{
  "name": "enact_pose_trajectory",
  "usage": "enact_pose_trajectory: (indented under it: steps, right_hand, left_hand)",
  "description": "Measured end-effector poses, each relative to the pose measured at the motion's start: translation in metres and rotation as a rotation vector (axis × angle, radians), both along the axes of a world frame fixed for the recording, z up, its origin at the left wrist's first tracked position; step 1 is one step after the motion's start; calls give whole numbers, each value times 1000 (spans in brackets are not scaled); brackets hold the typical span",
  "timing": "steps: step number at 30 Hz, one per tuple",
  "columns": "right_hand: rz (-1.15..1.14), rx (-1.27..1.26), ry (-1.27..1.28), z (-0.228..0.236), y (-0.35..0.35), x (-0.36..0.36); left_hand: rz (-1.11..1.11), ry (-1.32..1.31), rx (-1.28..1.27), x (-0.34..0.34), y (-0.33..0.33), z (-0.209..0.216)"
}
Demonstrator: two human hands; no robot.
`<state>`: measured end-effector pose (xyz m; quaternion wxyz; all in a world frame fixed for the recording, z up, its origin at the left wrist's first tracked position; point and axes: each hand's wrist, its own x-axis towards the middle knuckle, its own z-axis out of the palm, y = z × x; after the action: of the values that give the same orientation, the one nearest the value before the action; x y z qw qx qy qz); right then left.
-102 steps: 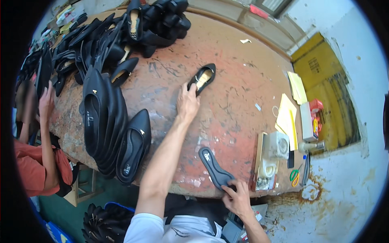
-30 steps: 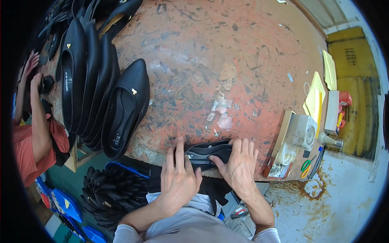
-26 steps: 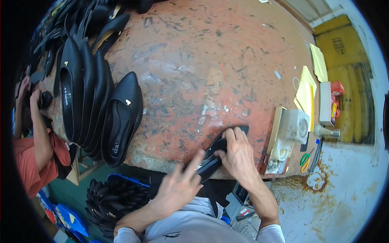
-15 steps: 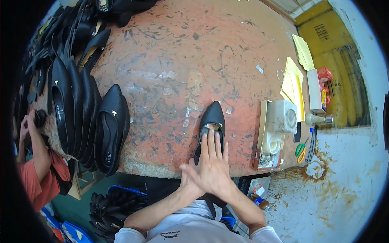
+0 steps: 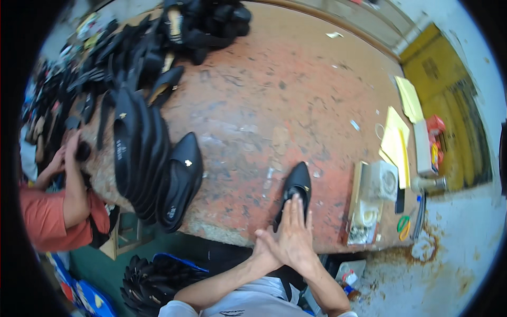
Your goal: The person assembles black flat shoes by inserting insoles into the shoe uppers. They pick up a shoe upper and an insole, press the insole into the upper, and then place the completed shoe on the table. The process is repeated for multiple pairs of shoes.
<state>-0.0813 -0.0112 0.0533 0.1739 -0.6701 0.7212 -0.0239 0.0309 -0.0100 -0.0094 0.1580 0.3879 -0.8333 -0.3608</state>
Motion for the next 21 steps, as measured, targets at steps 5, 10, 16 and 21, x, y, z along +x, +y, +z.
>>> enact_pose_trajectory:
  steps: [5, 10, 16, 21]
  right_hand:
    - [-62, -119, 62, -23, -47, -6]
    - [-136, 166, 103, -11, -81, -10]
    - [128, -29, -689, 47, -27, -38]
    - [-86, -372, -900, 35, -33, 12]
  left_hand:
    - [-77, -113, 47, 1, -5, 11]
    - [-75, -177, -123, 0, -10, 24]
    - [155, 240, -335, 62, -34, 59]
    - [400, 16, -776, 152, -94, 106]
